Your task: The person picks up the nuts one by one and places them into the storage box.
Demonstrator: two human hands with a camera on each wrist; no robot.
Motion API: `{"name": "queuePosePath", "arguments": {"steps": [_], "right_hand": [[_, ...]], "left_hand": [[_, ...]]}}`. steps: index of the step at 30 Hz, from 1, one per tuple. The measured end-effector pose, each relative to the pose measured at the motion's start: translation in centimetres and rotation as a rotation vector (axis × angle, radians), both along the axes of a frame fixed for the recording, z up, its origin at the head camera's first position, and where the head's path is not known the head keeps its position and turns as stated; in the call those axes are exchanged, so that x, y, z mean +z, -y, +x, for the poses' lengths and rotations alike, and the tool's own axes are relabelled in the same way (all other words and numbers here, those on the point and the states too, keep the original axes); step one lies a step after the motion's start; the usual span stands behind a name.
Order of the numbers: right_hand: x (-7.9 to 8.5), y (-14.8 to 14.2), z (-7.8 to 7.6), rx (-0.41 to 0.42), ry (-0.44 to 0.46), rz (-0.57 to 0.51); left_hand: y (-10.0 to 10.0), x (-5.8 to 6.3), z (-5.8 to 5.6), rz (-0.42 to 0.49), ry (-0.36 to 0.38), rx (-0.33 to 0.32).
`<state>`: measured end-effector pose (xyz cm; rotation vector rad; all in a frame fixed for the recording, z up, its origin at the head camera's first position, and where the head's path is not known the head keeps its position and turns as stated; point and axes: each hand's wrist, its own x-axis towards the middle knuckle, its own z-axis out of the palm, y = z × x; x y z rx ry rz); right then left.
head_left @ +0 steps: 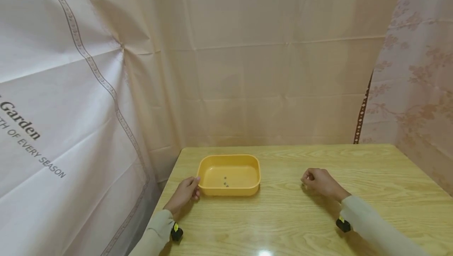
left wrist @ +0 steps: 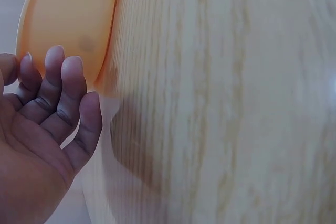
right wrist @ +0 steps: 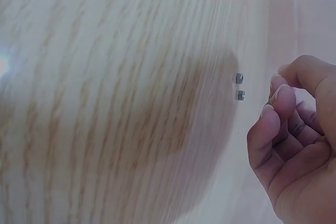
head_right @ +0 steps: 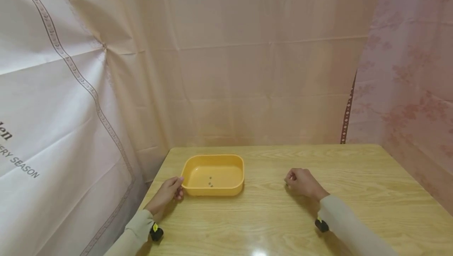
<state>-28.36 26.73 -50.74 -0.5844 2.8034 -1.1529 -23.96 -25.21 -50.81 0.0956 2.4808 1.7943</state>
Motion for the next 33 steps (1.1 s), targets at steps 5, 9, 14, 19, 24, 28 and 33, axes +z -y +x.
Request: {"name": "queuePosePath", "arguments": {"steps": [5,9,14,19,24,28,33], "right_hand": [[0.4,0.4,0.0,0.003,-0.016,0.010],[0.8,0.7,0.2,0.009,-0.030,0.010],[1.2,1.1,0.4,0.029,-0.064,0.012],[1.1,1.4,0.0,0.028,-0.040,0.009],[1.1,1.7,-0.3,0.048,-0.035,-0.008],[1.2,2.1,-0.3,0.063,-0.064,-0.011],[1.5,2.8,-0.3,0.071,-0.087,-0.003]], "left_hand": [[0.1,-0.2,-0.1,-0.007,-0.008,-0.002],[0.1,-0.1,-0.1,-0.001,0.002,0.006],[0.0,0.2,0.2,0.003,0.020,0.021],[-0.1,0.4,0.4,0.007,0.019,0.023],[-0.1,0.2,0.4,-0.007,-0.003,0.013],[-0.2,0.1,0.4,-0.005,0.001,0.009],[-0.3,0.1,0.3,-0.001,0.004,0.017]]}}
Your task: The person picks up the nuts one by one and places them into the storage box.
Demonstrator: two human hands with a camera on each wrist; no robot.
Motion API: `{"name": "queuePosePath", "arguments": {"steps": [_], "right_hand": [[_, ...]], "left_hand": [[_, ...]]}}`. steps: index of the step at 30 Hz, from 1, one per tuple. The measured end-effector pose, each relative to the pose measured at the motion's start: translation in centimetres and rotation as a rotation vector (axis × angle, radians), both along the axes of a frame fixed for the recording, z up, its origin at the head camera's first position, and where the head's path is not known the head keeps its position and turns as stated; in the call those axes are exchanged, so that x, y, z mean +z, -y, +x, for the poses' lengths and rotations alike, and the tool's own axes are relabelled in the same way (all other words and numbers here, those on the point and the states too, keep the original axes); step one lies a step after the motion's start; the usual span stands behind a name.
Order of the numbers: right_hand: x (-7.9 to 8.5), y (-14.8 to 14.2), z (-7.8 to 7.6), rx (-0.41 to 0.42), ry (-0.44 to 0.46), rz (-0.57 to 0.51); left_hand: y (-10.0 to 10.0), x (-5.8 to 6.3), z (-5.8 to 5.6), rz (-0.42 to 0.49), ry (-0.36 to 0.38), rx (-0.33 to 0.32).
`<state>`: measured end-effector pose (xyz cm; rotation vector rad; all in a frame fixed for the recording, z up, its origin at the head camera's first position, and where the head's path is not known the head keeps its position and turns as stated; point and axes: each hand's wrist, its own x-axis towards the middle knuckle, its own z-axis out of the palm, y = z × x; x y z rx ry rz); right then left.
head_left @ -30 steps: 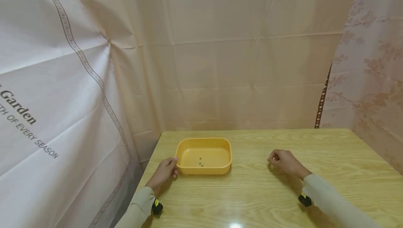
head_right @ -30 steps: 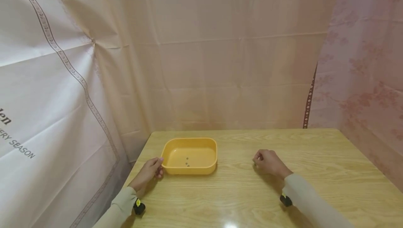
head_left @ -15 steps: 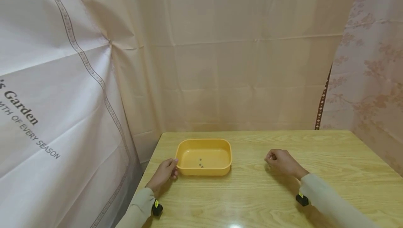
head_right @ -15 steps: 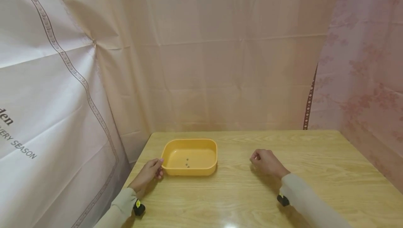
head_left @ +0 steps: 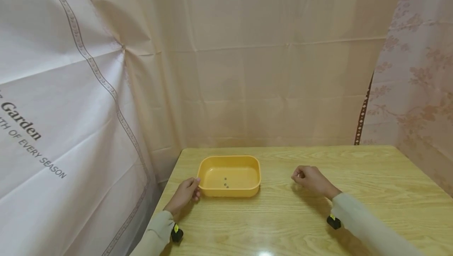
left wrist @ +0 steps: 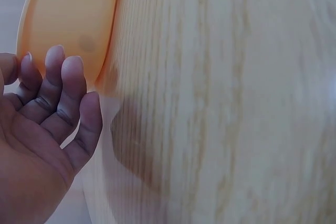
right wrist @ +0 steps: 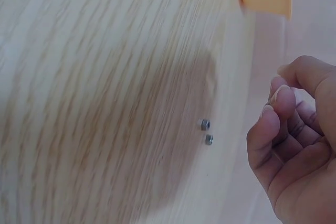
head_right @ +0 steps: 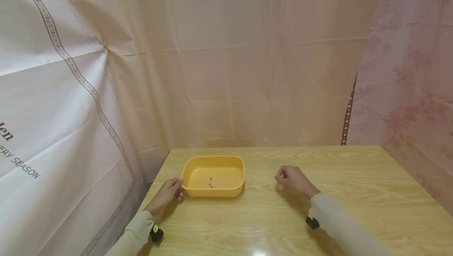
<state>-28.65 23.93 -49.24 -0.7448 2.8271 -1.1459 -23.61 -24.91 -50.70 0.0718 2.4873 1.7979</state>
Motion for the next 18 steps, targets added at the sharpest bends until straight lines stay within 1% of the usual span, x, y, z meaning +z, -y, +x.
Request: {"name": "queuePosePath", "arguments": {"steps": [11,18], "right_hand": [[0.6,1.2,-0.3,0.032,-0.020,0.001],[0.5,1.9,-0.7,0.047,-0.018,0.002]], "left_hand": [[0.2,-0.1,-0.1,0.019,0.008,0.000],[0.2,-0.2,-0.2,0.010,0.015,0.003]]}}
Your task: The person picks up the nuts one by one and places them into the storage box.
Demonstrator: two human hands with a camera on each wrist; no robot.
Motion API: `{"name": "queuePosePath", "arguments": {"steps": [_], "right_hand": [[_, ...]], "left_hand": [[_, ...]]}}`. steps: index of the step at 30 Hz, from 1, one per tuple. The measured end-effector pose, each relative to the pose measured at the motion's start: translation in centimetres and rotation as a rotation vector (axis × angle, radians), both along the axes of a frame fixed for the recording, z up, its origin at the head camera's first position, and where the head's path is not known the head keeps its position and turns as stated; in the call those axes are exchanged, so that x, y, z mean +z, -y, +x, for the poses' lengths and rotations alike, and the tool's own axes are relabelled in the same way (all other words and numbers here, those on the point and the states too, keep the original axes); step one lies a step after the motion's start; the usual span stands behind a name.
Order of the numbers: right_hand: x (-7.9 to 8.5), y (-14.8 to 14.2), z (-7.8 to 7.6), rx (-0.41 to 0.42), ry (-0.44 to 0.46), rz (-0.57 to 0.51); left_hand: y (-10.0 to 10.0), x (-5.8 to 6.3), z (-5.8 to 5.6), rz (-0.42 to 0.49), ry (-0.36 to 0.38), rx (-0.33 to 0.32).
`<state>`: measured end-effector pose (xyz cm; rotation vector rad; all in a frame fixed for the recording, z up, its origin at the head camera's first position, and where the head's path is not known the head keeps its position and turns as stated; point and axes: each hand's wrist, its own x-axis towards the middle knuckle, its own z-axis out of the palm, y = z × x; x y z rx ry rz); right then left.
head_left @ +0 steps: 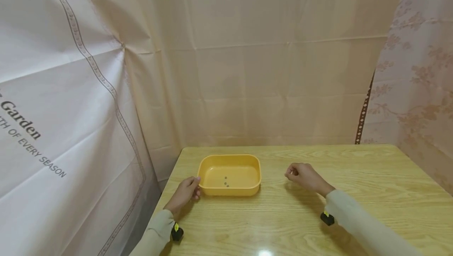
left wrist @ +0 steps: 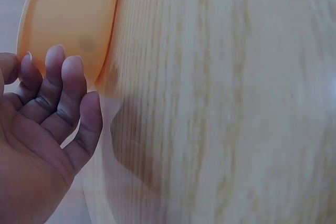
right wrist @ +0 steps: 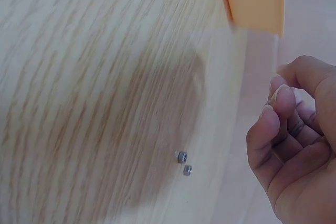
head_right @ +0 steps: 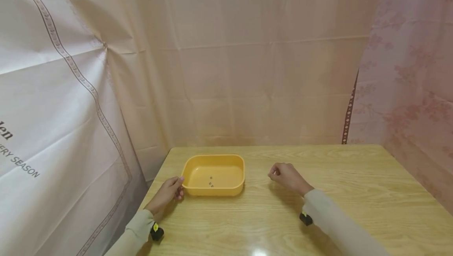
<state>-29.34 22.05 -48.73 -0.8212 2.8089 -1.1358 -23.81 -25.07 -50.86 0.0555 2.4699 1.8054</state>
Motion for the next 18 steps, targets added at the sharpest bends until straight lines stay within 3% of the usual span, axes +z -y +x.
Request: {"name": "queuePosePath", "arguments": {"steps": [18], "right_hand": [[0.6,1.9,-0.1,0.021,0.008,-0.011]], "left_hand": [[0.2,-0.2,0.0,0.023,-0.013,-0.013]]}}
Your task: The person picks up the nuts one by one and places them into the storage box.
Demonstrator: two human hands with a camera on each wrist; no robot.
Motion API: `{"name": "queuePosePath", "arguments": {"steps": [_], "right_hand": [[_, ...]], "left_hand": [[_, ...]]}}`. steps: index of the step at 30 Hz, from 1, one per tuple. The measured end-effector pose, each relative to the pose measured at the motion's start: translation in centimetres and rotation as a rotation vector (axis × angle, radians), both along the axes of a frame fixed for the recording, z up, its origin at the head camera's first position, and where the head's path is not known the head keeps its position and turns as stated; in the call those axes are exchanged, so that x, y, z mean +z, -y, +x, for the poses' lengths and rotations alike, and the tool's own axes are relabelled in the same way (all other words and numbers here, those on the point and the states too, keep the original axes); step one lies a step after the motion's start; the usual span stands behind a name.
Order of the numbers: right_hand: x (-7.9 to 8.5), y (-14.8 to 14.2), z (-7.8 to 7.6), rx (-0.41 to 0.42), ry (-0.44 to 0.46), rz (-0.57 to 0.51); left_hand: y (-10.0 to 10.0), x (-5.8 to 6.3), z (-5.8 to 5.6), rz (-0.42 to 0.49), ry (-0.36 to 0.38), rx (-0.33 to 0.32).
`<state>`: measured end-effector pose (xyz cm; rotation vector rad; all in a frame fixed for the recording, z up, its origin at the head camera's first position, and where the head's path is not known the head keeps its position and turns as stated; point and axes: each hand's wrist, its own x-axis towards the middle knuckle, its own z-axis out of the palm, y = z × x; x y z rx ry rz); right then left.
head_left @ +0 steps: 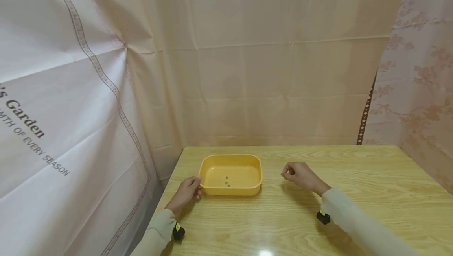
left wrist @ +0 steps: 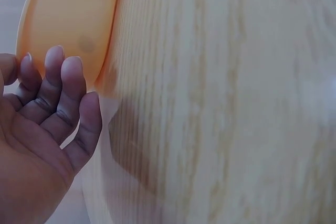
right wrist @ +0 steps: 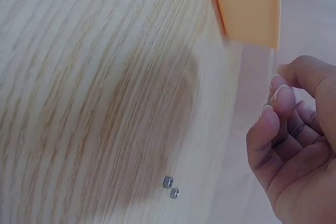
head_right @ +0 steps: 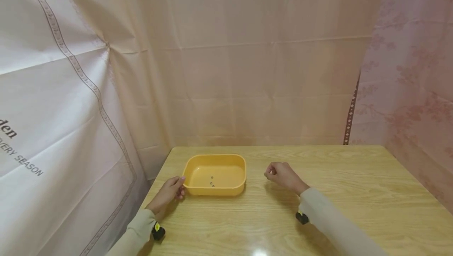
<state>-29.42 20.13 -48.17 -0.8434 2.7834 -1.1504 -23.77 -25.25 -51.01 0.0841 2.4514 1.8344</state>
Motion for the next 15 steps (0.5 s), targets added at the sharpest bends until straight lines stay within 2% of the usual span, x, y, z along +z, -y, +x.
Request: {"name": "queuePosePath", "arguments": {"steps": [15], "right_hand": [[0.1,1.6,-0.4,0.023,0.012,-0.019]], "left_hand": [[0.1,0.0,-0.1,0.000,0.003,0.004]]}}
